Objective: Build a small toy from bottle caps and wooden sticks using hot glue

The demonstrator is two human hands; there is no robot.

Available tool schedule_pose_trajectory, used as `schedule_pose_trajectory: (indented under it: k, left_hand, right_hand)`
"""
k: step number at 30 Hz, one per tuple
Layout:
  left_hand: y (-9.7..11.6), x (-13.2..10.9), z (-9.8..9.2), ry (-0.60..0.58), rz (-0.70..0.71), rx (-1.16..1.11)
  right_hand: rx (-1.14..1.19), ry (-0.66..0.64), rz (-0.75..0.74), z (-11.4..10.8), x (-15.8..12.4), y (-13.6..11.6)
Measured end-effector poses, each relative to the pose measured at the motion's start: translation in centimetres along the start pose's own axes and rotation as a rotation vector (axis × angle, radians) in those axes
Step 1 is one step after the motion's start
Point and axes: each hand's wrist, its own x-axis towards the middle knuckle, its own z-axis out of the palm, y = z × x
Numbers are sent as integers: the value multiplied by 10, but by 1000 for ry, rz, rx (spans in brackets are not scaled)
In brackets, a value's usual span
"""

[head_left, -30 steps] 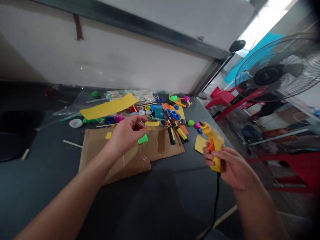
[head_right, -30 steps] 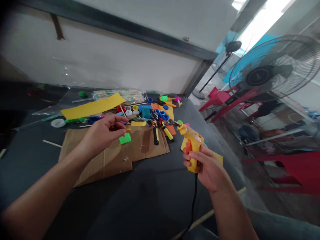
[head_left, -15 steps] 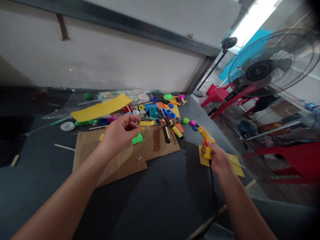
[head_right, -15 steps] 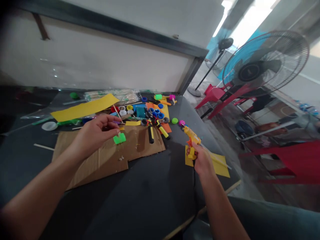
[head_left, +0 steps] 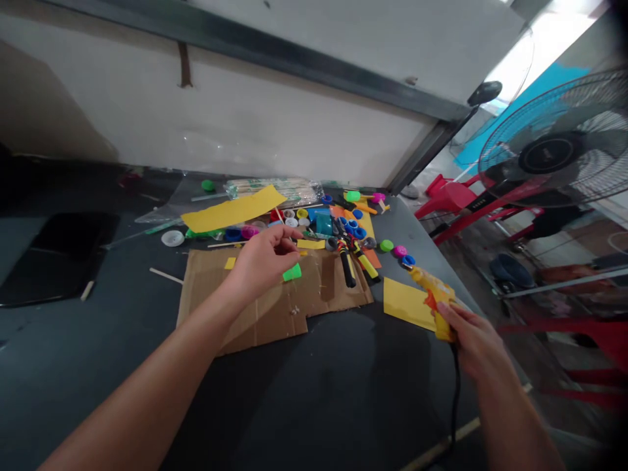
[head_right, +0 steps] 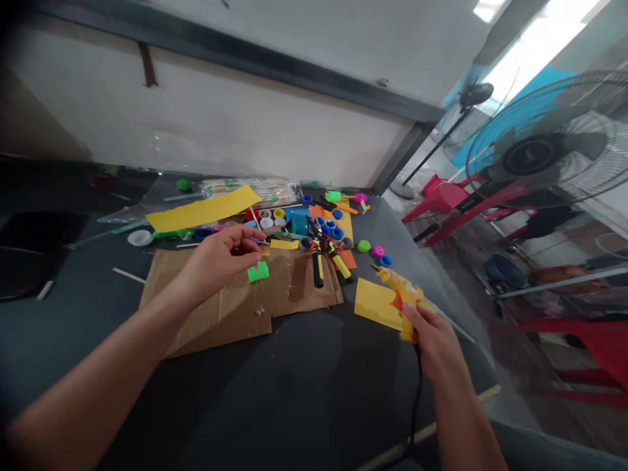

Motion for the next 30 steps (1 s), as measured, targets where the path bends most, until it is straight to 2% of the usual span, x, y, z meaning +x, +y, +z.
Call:
schedule_pose_trajectory:
  k: [3,7,10,12,14,16,18,20,21,24,26,30]
  left_hand:
    - [0,0,1,-5,-6,-9]
    - [1,0,1,-4,-6,-3]
    - [1,0,1,-3,-7,-1]
    - [2,0,1,-8,-1,-2]
    - [2,0,1,-13,5,-3]
    - [2,0,1,-14,10,-6]
    - [2,0,1,-12,12,-6]
    - [2,0,1,-8,11,-9]
    - [2,0,1,-7,7,-13]
    - [2,0,2,-2,-16,-23]
    - [2,0,1,2,-31,-26]
    - [3,0,1,12,-35,-27]
  right_hand:
    - [-397,48,-40,-6,0,19]
    - [-952,151,-141,1,7,26]
    - [-1158,147,-182,4,8,18]
    - [-1215,158,-256,7,3,4]
    - [-1153,194,-430,18,-6,-19]
    - [-921,182,-695,41,-17,-48]
    - [-664,16,-922,76,-24,-75]
    - [-492,-219,-1047,114,-25,-94]
    - [-446,-305,-1096,132,-23,-100]
    - [-396,-405,-1176,172,-14,-105]
    - [-395,-422,-1198,184,-9,-103]
    - [-434,-397,-1274,188,-7,-99]
